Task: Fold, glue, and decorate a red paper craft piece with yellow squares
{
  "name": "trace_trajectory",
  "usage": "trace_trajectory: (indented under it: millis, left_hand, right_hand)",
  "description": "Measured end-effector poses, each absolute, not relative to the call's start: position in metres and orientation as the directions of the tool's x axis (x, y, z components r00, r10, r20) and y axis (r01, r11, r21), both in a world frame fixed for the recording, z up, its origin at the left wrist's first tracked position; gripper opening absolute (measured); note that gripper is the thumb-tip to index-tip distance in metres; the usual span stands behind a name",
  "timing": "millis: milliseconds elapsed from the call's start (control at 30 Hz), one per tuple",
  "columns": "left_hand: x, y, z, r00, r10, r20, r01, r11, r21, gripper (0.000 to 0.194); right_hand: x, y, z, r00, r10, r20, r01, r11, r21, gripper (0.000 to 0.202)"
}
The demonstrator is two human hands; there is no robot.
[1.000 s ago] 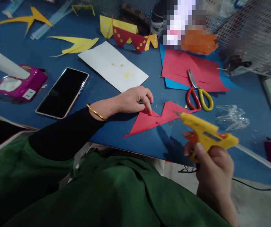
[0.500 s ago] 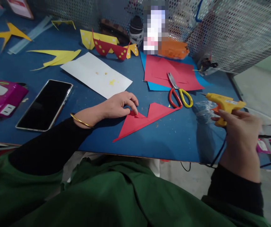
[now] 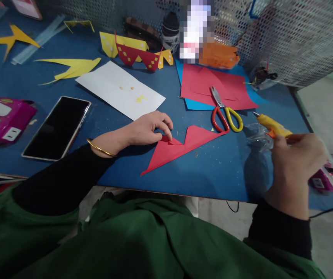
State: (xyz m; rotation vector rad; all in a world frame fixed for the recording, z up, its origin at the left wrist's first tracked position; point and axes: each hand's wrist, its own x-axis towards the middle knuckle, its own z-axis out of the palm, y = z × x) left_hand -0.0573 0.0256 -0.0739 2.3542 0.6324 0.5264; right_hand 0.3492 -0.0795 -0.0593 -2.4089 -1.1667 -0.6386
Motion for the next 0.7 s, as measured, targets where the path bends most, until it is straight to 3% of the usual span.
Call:
trace_trajectory:
  millis: [100, 200, 267, 300, 367, 400, 467, 567, 700]
  left_hand:
    - [-0.057, 0.025, -0.074, 0.8, 0.56, 0.214, 0.301, -0.685, 0.663, 0.037]
    - [-0.057, 0.025, -0.074, 0.8, 0.562, 0.208, 0.302, -0.678, 0.67, 0.039]
    - [-0.056, 0.025, -0.074, 0.802, 0.564, 0.199, 0.303, -0.671, 0.677, 0.04]
    - [-0.056, 0.025, -0.074, 0.802, 0.565, 0.195, 0.304, -0.667, 0.68, 0.041]
    - [-0.056, 0.025, -0.074, 0.799, 0.569, 0.194, 0.306, -0.663, 0.683, 0.043]
    - [-0.056, 0.025, -0.075, 0.797, 0.57, 0.199, 0.305, -0.664, 0.683, 0.044]
    - [-0.056, 0.024, -0.075, 0.793, 0.572, 0.211, 0.301, -0.668, 0.681, 0.042]
    - [-0.056, 0.023, -0.076, 0.788, 0.575, 0.221, 0.3, -0.671, 0.678, 0.042]
    - [-0.056, 0.022, -0.077, 0.782, 0.585, 0.217, 0.314, -0.67, 0.673, 0.045]
  right_hand:
    - [0.336, -0.08, -0.052, 0.694, 0.507, 0.511, 0.66, -0.731, -0.171, 0.015]
    - [0.32, -0.088, -0.048, 0.642, 0.48, 0.598, 0.691, -0.7, -0.18, 0.02]
    - [0.297, -0.097, -0.049, 0.48, 0.517, 0.709, 0.831, -0.526, -0.178, 0.021]
    - [0.281, -0.102, -0.05, 0.36, 0.575, 0.735, 0.92, -0.348, -0.179, 0.022]
    - [0.24, -0.111, -0.053, 0.129, 0.737, 0.664, 0.967, 0.057, -0.25, 0.026]
    - [0.218, -0.114, -0.055, 0.008, 0.821, 0.572, 0.938, 0.191, -0.288, 0.027]
    - [0.18, -0.116, -0.058, -0.246, 0.853, 0.46, 0.86, 0.411, -0.302, 0.029]
    - [0.147, -0.113, -0.062, -0.391, 0.839, 0.379, 0.804, 0.511, -0.304, 0.035]
    - [0.143, -0.108, -0.066, -0.435, 0.834, 0.339, 0.809, 0.527, -0.259, 0.039]
